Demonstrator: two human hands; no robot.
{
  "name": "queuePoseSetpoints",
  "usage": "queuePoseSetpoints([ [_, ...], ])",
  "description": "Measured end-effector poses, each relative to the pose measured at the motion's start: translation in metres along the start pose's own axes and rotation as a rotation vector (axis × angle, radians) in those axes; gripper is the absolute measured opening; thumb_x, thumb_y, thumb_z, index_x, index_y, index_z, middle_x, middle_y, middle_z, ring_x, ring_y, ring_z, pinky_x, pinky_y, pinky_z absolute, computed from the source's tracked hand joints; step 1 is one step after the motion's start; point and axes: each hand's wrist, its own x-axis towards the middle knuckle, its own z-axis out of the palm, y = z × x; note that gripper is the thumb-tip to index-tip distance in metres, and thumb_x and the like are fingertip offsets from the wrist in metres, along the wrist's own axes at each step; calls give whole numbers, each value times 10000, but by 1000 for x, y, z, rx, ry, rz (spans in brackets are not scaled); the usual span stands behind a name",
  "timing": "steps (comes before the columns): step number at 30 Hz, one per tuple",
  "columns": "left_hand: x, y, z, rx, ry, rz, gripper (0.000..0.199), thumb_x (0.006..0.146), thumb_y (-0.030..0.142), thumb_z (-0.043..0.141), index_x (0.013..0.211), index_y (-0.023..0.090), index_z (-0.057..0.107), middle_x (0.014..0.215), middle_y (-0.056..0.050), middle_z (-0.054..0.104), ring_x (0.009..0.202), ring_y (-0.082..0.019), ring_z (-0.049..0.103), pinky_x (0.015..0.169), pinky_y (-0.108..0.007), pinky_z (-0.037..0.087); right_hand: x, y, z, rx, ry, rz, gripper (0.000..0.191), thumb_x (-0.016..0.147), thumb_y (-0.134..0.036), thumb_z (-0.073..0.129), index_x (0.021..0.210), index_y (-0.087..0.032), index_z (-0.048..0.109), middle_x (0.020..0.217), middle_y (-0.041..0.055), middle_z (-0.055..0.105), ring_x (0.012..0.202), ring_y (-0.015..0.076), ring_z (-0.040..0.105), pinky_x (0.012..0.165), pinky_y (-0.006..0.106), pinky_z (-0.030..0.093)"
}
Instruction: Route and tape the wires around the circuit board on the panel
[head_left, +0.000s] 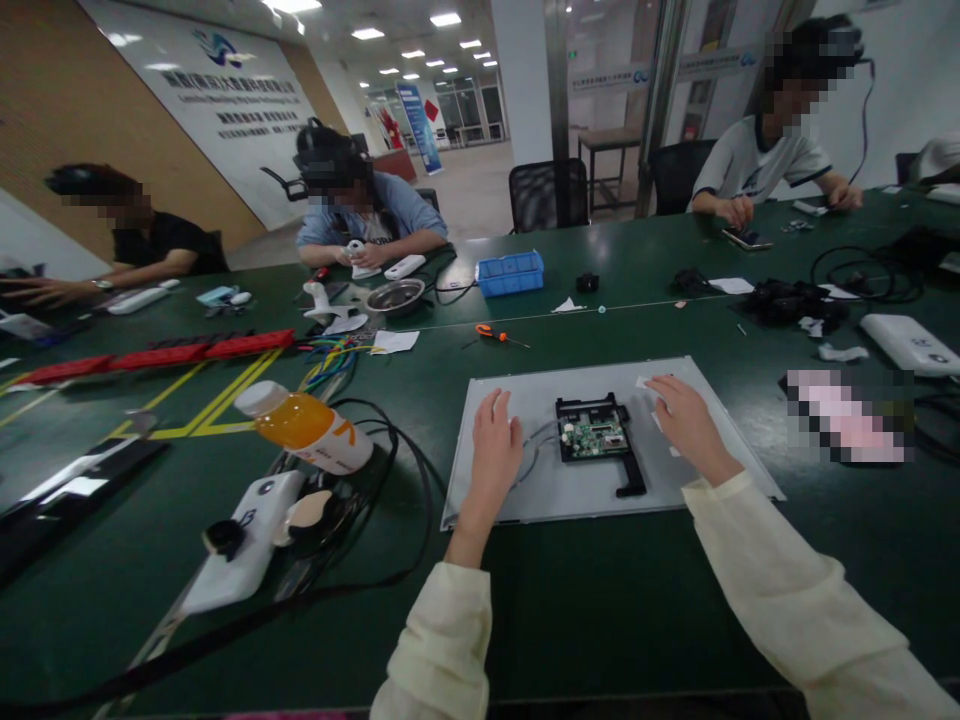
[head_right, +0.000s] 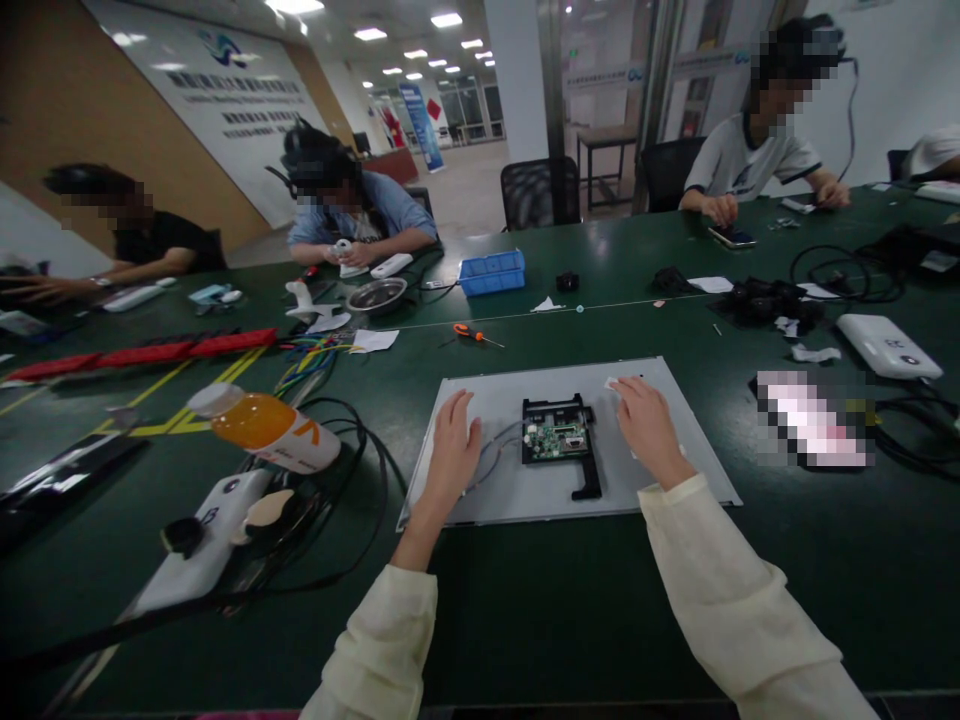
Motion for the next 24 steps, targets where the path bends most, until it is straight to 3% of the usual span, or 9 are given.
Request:
queuePoseSetpoints([
  [5, -10, 32, 6, 11, -226, 160, 507, 912, 357, 403, 1388, 226, 292, 1492, -108, 259, 1401, -250, 175, 1123, -484, 199, -12, -11, 7, -30, -27, -2, 398, 907, -241, 319, 1250, -201, 517, 1305, 103, 541, 1252, 260, 434, 1020, 522, 300],
  [9, -21, 45, 16, 38, -367, 203, 651, 868, 503, 445, 1430, 260, 224, 1525, -106, 184, 1410, -281, 140, 1117, -532, 160, -17, -25, 6, -51, -92, -62, 404, 941, -297, 283, 1282, -220, 485, 1343, 102, 509, 1292, 252, 391, 1057, 559, 210],
  [15, -27, 41, 27, 87, -412, 158, 725, 846, 543, 457, 1443, 229, 192, 1520, -139, 186, 1403, -304, 157, 1102, -558, 168, -19, -44, -1, -43, -231, -203, 506, 926, -466, 320, 1400, -289, 329, 1443, 70, 391, 1368, 262, 259, 1074, 610, 94],
  [24, -26, 42, 27, 188, -434, 163, 704, 870, 541, 406, 1441, 197, 179, 1504, -146, 229, 1394, -277, 192, 1105, -543, 175, -17, -45, -3, -98, -328, -229, 675, 850, -641, 340, 1433, -310, 264, 1512, 71, 250, 1400, 298, 139, 1069, 625, 72],
])
